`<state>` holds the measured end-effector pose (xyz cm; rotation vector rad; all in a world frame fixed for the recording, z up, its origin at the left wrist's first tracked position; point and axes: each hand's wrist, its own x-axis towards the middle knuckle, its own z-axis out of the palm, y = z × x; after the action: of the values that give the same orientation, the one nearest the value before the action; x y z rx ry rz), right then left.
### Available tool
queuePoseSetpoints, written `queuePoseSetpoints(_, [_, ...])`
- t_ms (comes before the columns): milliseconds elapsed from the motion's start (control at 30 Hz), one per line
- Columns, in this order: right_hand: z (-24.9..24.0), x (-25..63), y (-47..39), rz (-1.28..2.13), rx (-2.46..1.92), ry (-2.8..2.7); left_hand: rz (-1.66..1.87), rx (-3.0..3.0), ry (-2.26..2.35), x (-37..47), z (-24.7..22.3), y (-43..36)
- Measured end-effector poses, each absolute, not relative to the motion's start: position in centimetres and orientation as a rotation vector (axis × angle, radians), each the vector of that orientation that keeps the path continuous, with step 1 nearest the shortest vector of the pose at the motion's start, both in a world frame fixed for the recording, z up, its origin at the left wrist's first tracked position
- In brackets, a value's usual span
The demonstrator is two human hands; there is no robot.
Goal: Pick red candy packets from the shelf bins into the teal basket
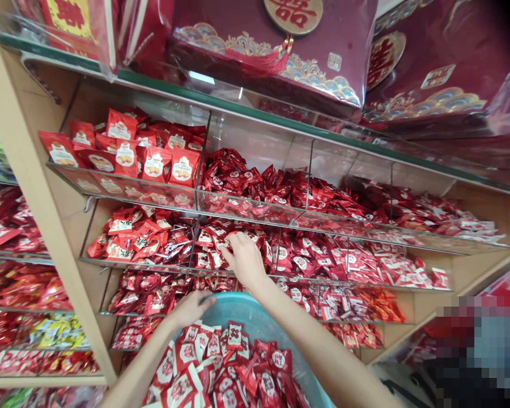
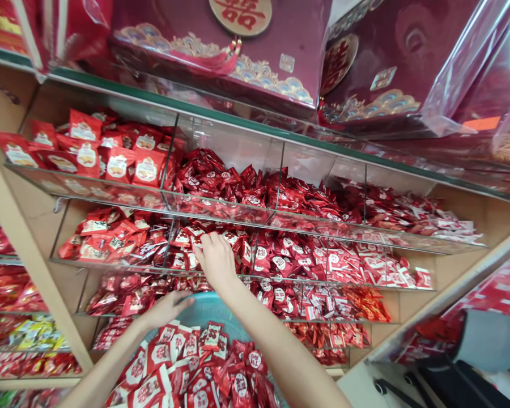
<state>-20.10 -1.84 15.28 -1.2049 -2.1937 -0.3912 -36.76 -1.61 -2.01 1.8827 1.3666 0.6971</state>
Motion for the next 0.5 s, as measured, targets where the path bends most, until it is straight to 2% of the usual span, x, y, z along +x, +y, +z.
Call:
queuePoseSetpoints(400, [14.7, -21.6, 1.5, -0.677, -1.291, -2.284, 0.702, 1.862, 1.356, -36.9, -2.4, -1.1])
queuePoseSetpoints(500, [14.3, -20.8, 1.8, -0.578, -1.275, -2.188, 0.692, 1.862, 1.379, -36.9, -2.5, -1.0])
